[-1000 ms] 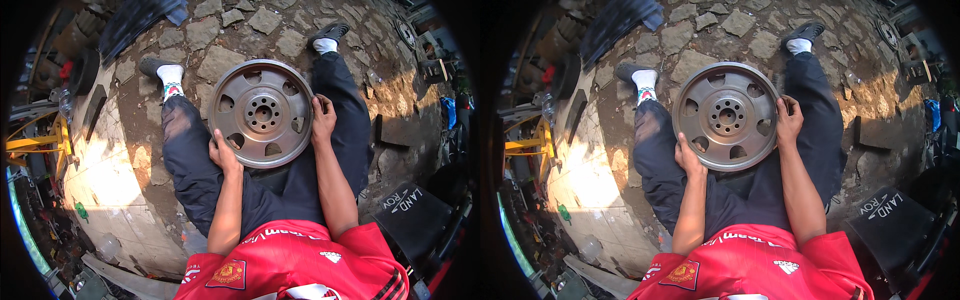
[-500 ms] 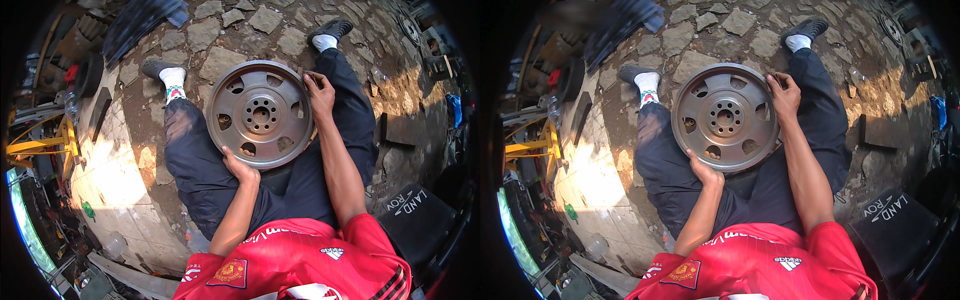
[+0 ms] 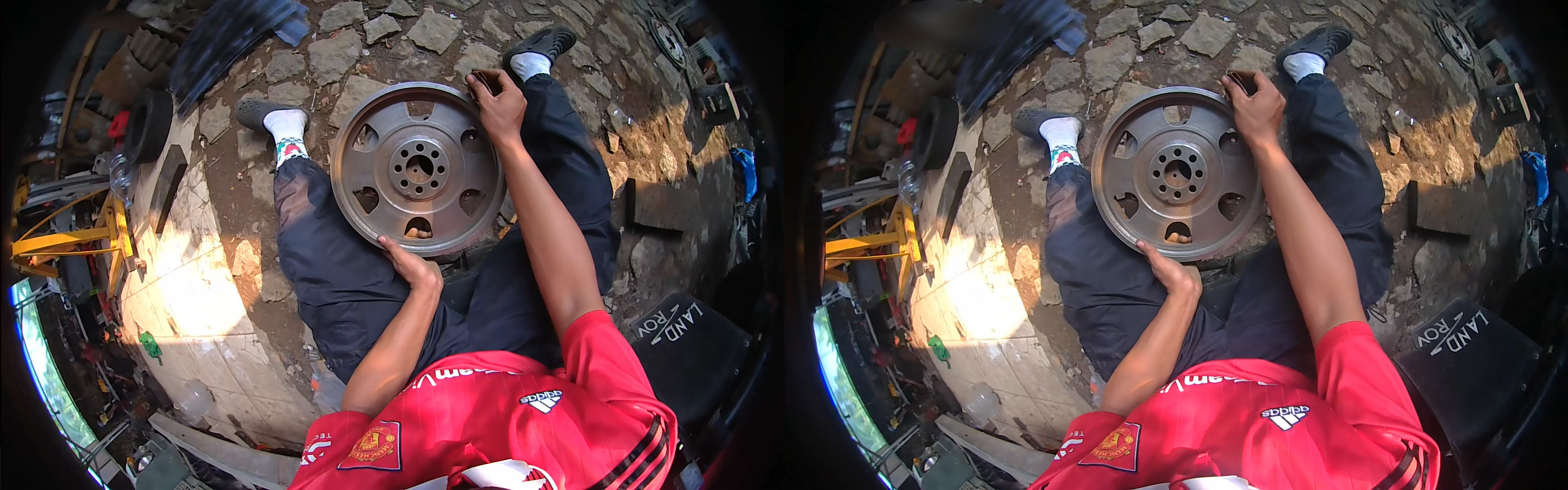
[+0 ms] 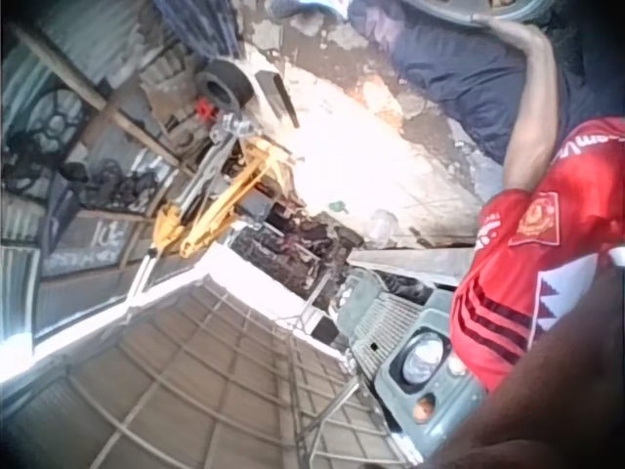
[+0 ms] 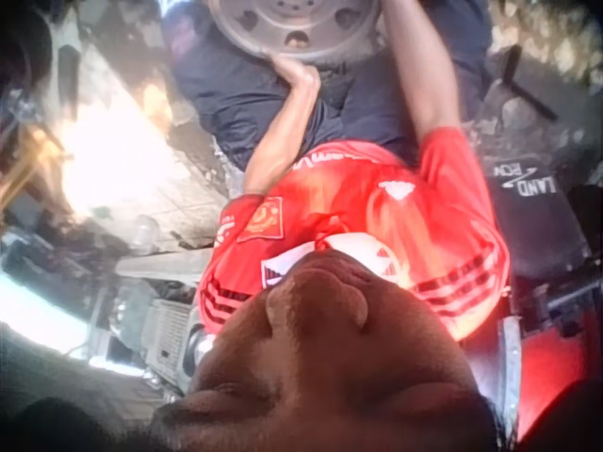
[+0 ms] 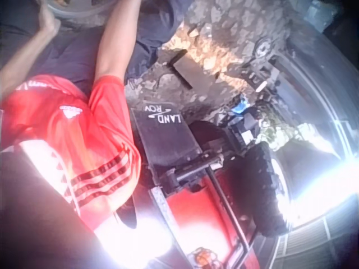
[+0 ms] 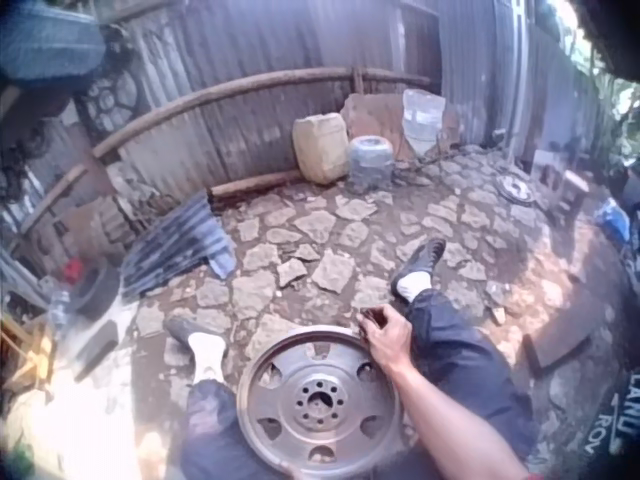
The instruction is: The person sits on the ground and scrubs the surface of a metal wheel rim with a small abrasive pad. They rotate the rim and repeatedly rub different sections, focusing on the central hub and spokes.
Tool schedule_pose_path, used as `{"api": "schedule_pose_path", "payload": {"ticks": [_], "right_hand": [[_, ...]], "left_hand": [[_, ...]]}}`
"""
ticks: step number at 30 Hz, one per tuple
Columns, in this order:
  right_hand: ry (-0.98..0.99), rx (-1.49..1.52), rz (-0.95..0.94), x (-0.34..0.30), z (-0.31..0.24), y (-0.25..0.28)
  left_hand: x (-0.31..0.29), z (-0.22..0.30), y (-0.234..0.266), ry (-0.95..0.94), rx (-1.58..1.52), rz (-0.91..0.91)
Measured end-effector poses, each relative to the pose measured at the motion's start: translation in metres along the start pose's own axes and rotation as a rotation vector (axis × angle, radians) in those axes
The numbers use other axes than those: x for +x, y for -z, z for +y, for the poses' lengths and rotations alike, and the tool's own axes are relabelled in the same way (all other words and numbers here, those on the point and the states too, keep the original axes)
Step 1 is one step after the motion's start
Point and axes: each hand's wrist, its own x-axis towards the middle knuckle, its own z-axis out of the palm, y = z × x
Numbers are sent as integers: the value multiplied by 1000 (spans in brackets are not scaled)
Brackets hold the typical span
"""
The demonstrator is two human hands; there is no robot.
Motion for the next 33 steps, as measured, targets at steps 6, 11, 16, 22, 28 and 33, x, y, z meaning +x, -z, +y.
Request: {"api": "schedule_pose_path", "payload": {"ticks": [6,11,16,22,28,33], "right_hand": [[153,105,172,-58,-21,15],[-157,-51,-143,-128,-33,49],[-213,-140,-228,-135,-39,41],[-129,-175,-177,-140,-28,26],[-49,-308,-203,-108,-22,0],[91,-435,-304,-102,-24,14]], "left_hand": [[-22,43,8,250,-57,-249],[-1,68,5,-183,208,-24],[44,133,-11,-992,839,-198],[91,163,-71,-1192,1120,-441],[112,149,-72,-1001,1115,-393],[111,147,-73,-951,1088,-349]]}}
